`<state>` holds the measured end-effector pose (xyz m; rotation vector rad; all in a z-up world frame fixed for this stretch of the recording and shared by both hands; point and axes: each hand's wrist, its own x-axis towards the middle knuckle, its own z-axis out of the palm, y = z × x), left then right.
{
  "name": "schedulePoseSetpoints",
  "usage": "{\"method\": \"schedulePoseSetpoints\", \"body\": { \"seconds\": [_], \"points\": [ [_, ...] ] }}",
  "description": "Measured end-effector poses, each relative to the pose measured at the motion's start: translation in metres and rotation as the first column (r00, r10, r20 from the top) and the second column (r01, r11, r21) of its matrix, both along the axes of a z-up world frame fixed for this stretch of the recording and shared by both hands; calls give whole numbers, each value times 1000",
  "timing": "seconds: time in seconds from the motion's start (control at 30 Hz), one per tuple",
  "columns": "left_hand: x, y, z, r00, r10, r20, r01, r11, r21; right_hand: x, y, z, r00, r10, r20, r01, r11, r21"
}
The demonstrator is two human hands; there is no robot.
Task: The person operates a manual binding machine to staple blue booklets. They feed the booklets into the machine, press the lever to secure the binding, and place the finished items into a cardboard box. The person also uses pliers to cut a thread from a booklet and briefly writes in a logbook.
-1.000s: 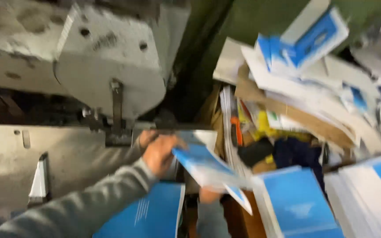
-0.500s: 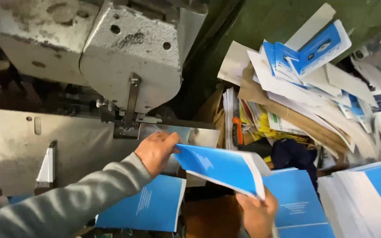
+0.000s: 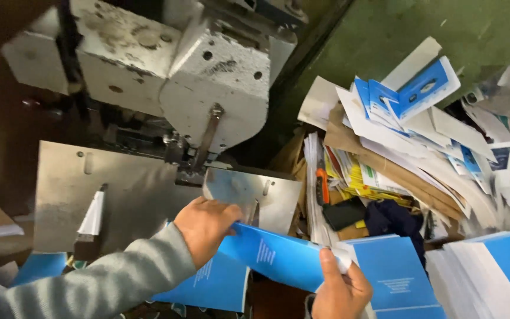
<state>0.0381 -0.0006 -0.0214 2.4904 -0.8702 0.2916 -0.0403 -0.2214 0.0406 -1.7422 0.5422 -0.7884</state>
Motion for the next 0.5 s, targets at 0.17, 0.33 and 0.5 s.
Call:
{"method": "schedulePoseSetpoints", "body": {
  "seconds": [0.17, 0.33, 0.5],
  "points": [
    [-23, 35, 38, 818, 208, -536, -416, 858, -302, 1, -17, -17, 1000, 15, -12, -12, 974, 227],
    [-30, 47, 28, 589, 228, -775, -441, 895, -72, 6, -97, -115, 860, 448, 245, -44, 542, -839],
    [-31, 39, 16, 491, -434, -755, -553, 515, -655, 2, -75, -103, 896, 363, 255, -117, 748, -653]
  ]
}}
